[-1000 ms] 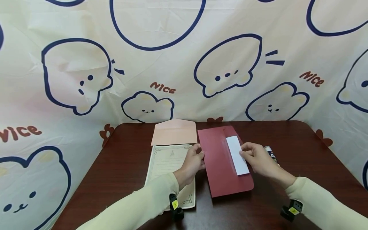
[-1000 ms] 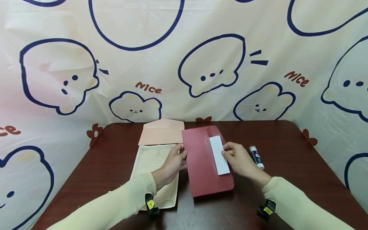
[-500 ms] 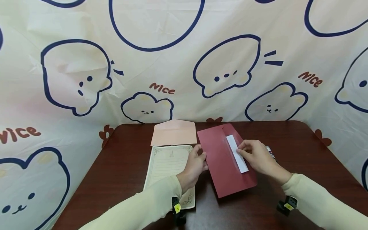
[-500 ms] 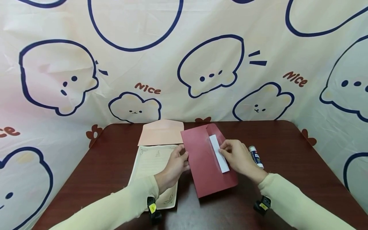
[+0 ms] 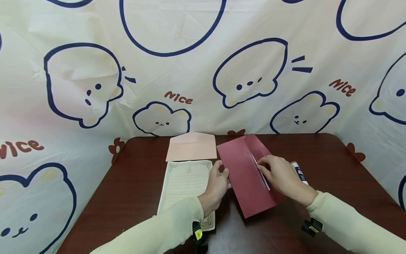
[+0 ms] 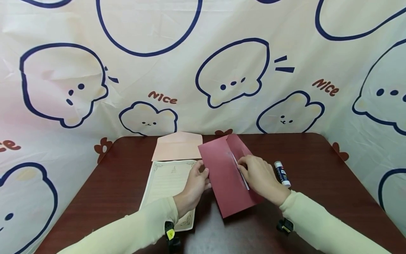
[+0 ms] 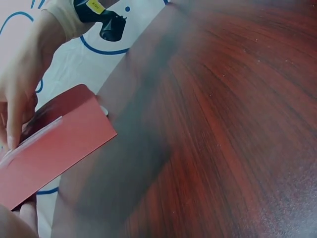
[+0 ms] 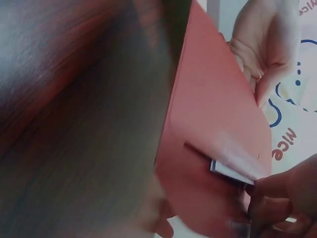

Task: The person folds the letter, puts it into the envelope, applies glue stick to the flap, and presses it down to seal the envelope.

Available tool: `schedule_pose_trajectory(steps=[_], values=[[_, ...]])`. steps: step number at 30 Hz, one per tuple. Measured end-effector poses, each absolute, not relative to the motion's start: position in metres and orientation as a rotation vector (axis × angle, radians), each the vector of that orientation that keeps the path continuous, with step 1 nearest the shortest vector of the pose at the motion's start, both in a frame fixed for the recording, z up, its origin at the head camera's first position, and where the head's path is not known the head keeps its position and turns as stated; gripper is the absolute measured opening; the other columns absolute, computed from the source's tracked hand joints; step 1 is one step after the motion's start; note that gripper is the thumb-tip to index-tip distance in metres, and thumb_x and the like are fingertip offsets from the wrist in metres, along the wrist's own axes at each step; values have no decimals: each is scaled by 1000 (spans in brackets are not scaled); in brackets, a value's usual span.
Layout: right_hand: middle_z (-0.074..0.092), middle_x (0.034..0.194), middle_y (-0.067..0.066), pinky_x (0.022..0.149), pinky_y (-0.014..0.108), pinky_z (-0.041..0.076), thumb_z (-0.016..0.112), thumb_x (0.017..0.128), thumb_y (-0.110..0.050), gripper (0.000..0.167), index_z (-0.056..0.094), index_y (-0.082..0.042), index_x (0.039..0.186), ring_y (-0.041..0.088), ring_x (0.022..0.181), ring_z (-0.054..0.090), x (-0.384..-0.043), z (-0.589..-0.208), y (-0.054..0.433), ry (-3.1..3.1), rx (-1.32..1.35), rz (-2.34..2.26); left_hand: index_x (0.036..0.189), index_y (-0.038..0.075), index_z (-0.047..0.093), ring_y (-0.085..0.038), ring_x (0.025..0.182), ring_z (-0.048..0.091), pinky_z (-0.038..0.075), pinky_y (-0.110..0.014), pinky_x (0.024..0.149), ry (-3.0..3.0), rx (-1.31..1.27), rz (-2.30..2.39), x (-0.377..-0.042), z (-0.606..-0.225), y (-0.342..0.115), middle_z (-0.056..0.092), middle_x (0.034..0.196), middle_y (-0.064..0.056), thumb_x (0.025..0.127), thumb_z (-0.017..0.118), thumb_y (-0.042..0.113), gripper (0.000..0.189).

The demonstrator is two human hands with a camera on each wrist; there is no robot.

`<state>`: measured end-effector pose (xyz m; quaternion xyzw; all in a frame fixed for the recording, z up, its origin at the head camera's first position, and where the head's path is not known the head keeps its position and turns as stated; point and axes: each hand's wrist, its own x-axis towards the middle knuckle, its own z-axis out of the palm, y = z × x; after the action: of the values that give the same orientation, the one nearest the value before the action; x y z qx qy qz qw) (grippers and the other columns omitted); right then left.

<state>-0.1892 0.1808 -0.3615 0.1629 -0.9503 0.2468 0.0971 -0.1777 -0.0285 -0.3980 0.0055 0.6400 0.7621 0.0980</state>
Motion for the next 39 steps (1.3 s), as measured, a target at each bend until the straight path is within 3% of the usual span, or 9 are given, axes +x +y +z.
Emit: schedule_pose_trajectory(steps=[7, 18, 28, 39], values=[[57, 67, -1, 49, 24, 37, 64, 100, -20, 18, 75, -6, 96, 11, 57, 45, -194, -358, 178, -2910, 470, 913, 137, 7, 43, -15, 101, 69, 58, -33, 87, 1915, 47, 2231, -176, -398, -29, 66, 120, -14, 110, 30, 10, 30], [61, 72, 3, 51, 27, 42, 67, 98, -27, 24, 76, -4, 97, 13, 62, 50, -197, -354, 180, -2946, 450, 985, 131, 1, 48, -11, 77, 67, 60, -32, 74, 1992, 114, 2066, -174, -399, -27, 72, 101, -18, 104, 45, 5, 27], [59, 79, 6, 55, 26, 46, 66, 99, -28, 39, 68, 3, 123, 15, 66, 52, -195, -354, 179, -2942, 445, 1066, 128, -3, 48, -15, 81, 72, 62, -34, 75, 1975, 59, 2151, -174, -398, -26, 73, 102, -21, 100, 51, 2, 28], [62, 80, 5, 53, 26, 46, 66, 98, -26, 36, 67, -2, 126, 16, 64, 51, -187, -353, 187, -2868, 480, 1147, 127, -2, 51, -14, 84, 71, 62, -35, 79, 1980, 46, 2200, -175, -397, -27, 71, 105, -16, 97, 55, 4, 30]])
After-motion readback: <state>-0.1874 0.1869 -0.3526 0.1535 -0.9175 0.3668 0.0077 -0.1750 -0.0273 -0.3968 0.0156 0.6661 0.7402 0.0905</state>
